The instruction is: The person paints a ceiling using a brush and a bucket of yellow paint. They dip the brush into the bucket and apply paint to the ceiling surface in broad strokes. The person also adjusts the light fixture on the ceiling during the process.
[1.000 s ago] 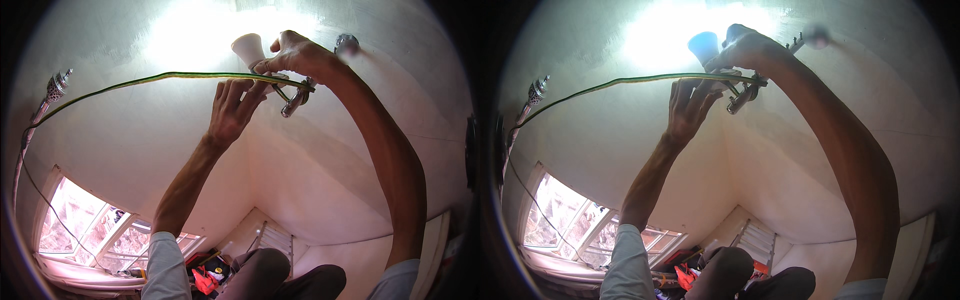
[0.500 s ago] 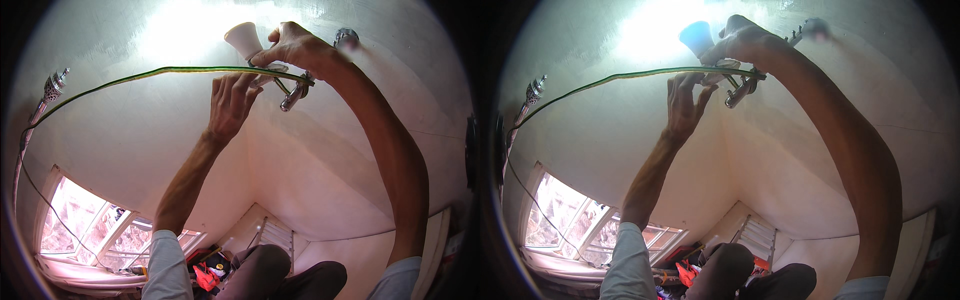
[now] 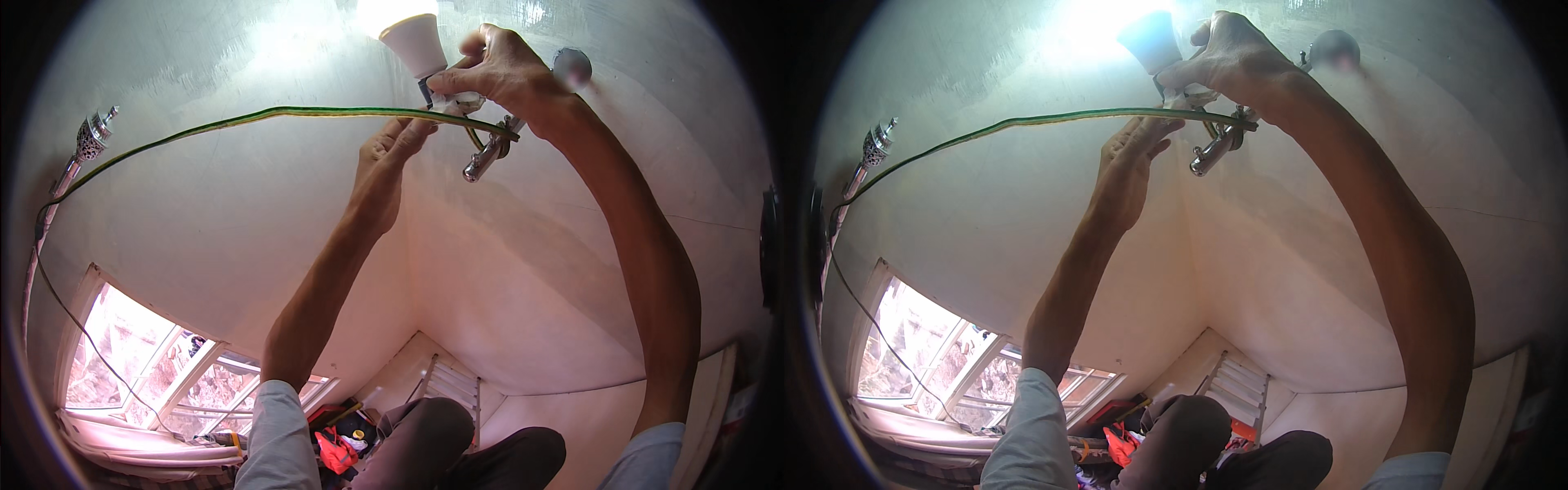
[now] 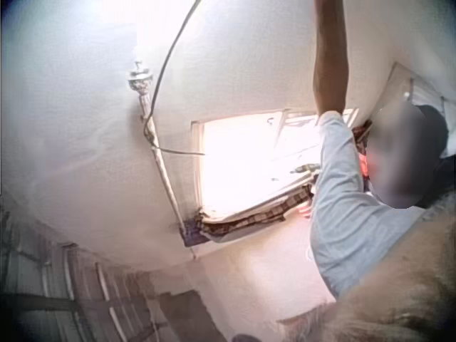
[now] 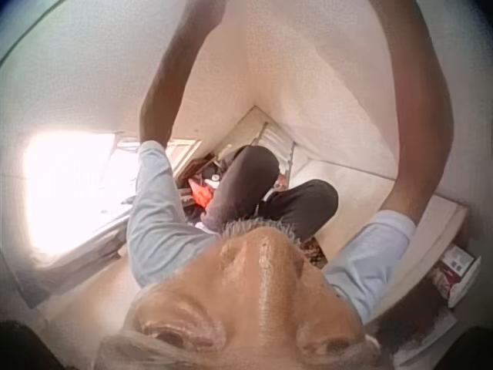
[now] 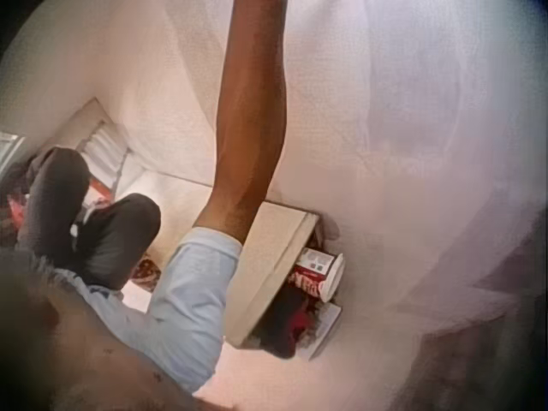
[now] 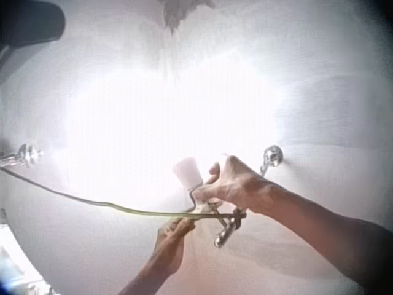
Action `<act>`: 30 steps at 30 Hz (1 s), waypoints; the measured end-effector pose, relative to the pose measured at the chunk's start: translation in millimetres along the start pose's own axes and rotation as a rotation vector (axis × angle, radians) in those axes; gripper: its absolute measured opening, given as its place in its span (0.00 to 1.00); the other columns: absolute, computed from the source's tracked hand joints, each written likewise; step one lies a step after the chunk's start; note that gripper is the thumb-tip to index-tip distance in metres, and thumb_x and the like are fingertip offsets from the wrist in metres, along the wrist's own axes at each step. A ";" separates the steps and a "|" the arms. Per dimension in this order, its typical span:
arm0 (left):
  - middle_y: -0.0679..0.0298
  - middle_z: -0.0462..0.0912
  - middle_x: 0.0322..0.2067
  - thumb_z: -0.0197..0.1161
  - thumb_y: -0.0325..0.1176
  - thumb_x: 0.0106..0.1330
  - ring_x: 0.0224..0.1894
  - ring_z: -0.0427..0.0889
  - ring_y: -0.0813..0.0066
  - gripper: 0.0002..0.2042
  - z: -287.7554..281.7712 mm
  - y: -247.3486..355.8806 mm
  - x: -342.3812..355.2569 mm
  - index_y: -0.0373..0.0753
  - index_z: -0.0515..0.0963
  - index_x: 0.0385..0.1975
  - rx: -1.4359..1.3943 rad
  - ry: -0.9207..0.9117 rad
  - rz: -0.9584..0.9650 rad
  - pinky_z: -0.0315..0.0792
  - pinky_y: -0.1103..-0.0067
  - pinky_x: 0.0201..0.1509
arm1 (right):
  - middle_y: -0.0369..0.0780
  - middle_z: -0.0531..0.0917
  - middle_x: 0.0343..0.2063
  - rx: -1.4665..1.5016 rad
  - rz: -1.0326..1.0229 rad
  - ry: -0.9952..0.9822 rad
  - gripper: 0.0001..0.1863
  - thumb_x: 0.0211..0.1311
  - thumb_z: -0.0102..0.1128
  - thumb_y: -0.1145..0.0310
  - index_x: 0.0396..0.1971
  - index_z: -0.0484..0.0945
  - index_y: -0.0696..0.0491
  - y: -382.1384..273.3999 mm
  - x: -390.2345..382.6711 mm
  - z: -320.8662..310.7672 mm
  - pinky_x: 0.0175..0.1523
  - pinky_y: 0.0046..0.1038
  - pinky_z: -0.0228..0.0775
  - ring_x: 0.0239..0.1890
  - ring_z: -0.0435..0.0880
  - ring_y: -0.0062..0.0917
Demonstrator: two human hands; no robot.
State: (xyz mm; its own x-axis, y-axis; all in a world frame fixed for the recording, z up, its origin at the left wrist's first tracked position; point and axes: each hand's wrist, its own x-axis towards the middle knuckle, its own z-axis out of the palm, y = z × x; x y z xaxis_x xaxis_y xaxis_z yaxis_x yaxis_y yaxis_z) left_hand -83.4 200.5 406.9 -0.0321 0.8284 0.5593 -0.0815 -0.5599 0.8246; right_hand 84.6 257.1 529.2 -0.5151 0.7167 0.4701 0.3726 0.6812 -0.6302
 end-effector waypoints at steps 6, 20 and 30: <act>0.61 0.76 0.55 0.57 0.46 0.70 0.60 0.69 0.74 0.27 6.4 -1.8 3.5 0.33 0.66 0.62 -0.155 -0.015 0.033 0.57 0.72 0.61 | 0.47 0.84 0.37 0.098 -0.010 0.032 0.38 0.43 0.79 0.60 0.49 0.67 0.66 -3.2 -3.7 -0.3 0.54 0.31 0.70 0.42 0.82 0.29; 0.64 0.72 0.53 0.62 0.39 0.68 0.56 0.70 0.78 0.20 22.8 -3.6 17.9 0.30 0.72 0.53 -0.352 -0.008 0.125 0.59 0.74 0.62 | 0.47 0.84 0.35 0.066 -0.104 0.294 0.30 0.46 0.77 0.56 0.40 0.70 0.60 1.5 -26.5 -3.9 0.50 0.29 0.74 0.42 0.83 0.28; 0.62 0.74 0.52 0.58 0.38 0.70 0.54 0.73 0.76 0.22 25.8 -4.1 26.0 0.30 0.66 0.57 -0.302 -0.049 0.190 0.63 0.72 0.61 | 0.46 0.83 0.34 0.146 -0.169 0.401 0.25 0.50 0.75 0.57 0.37 0.68 0.53 6.9 -41.5 -3.8 0.51 0.30 0.76 0.41 0.85 0.29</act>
State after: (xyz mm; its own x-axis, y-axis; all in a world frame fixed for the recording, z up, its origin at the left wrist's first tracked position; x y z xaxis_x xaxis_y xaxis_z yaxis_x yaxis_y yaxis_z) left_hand -58.1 223.7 420.3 -0.0280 0.7040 0.7096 -0.3693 -0.6670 0.6471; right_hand 111.5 232.6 507.6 -0.2094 0.6180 0.7577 0.1813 0.7860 -0.5910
